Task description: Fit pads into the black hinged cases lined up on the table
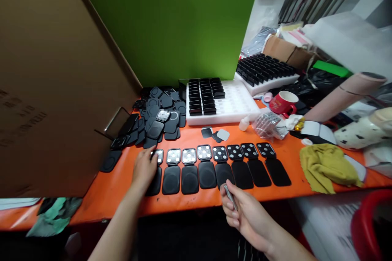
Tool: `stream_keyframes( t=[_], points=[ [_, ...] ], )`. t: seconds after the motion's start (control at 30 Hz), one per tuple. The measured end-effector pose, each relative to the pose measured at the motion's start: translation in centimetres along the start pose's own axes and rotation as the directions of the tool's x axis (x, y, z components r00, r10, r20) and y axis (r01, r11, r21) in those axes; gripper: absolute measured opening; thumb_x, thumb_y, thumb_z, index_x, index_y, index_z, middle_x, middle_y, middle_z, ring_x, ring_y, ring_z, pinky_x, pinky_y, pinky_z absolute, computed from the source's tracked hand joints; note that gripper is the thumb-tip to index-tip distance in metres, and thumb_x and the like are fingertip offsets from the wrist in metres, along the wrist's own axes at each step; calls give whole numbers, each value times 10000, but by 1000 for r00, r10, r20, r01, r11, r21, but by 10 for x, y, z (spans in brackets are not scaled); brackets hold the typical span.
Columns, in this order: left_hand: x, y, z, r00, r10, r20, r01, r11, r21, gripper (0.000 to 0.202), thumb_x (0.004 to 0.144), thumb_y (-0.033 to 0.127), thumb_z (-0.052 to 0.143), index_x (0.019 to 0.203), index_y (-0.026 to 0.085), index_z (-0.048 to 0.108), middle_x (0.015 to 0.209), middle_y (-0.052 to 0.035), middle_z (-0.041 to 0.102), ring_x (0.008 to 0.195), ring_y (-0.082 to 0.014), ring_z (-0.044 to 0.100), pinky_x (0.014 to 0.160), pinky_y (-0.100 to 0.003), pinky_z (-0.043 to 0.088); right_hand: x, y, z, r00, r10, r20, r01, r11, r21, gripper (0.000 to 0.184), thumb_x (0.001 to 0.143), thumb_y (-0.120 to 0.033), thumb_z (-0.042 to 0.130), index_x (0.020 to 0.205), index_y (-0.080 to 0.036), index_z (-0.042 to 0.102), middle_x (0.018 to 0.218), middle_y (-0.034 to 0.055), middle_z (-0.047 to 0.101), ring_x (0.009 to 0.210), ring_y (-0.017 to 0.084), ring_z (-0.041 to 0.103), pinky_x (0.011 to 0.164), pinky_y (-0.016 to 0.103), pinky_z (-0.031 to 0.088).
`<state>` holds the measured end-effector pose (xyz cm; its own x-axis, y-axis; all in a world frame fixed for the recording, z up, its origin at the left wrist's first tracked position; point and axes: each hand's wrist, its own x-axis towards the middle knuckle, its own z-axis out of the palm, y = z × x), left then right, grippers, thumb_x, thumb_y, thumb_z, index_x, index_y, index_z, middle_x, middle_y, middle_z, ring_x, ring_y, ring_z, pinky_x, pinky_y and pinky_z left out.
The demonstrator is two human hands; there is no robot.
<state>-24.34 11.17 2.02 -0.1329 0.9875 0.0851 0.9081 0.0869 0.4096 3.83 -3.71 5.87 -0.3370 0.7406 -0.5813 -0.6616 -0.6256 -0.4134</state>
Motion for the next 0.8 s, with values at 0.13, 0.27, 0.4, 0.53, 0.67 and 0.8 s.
stream_keyframes(
  t=[0.13,0.27,0.4,0.53,0.67,0.8],
  points=[
    [4,-16,-9,996,-13,-87,21,995,94,394,825,342,417,1193,228,501,1239,-71,467,1162,-222,417,1006,-326,299,3,0,1,1000,0,-17,0,1000,-15,304,843,-462,460,829,-166,527,604,-53,315,458,32,217,422,193,159],
    [22,-50,-32,975,-165,-150,189,968,165,510,826,353,388,1269,101,404,1313,-197,376,1221,-336,332,995,-470,274,5,0,-1,999,-24,-32,21,997,-79,310,842,-470,458,815,-168,528,601,-52,316,454,31,213,421,197,157],
    [33,-70,-46,963,-252,-92,265,947,180,600,796,364,425,1315,80,334,1281,-238,414,1146,-408,400,892,-534,353,6,1,-1,998,-41,-37,37,995,-92,300,843,-464,458,814,-173,525,599,-53,315,460,36,206,424,199,160],
    [27,-68,-58,955,-291,-51,295,943,151,564,769,296,449,1313,175,365,1233,-204,481,1087,-442,440,825,-585,358,4,3,4,999,-51,-15,49,993,-111,295,847,-463,450,816,-177,516,607,-50,324,472,43,211,428,203,159],
    [8,-59,-73,952,-306,-2,306,952,31,509,745,284,491,1248,218,456,1211,-161,518,1128,-413,420,890,-550,320,0,3,4,995,-98,-3,94,966,-242,331,858,-500,394,859,-193,518,589,-57,307,468,50,191,435,205,161],
    [-30,-37,-79,941,-329,79,338,919,-203,439,775,379,455,1173,202,511,1088,-123,607,1072,-339,505,853,-457,411,-2,6,-1,983,-185,3,158,828,-538,382,856,-528,363,874,-196,550,573,-54,316,469,62,220,441,205,192]
  ],
)
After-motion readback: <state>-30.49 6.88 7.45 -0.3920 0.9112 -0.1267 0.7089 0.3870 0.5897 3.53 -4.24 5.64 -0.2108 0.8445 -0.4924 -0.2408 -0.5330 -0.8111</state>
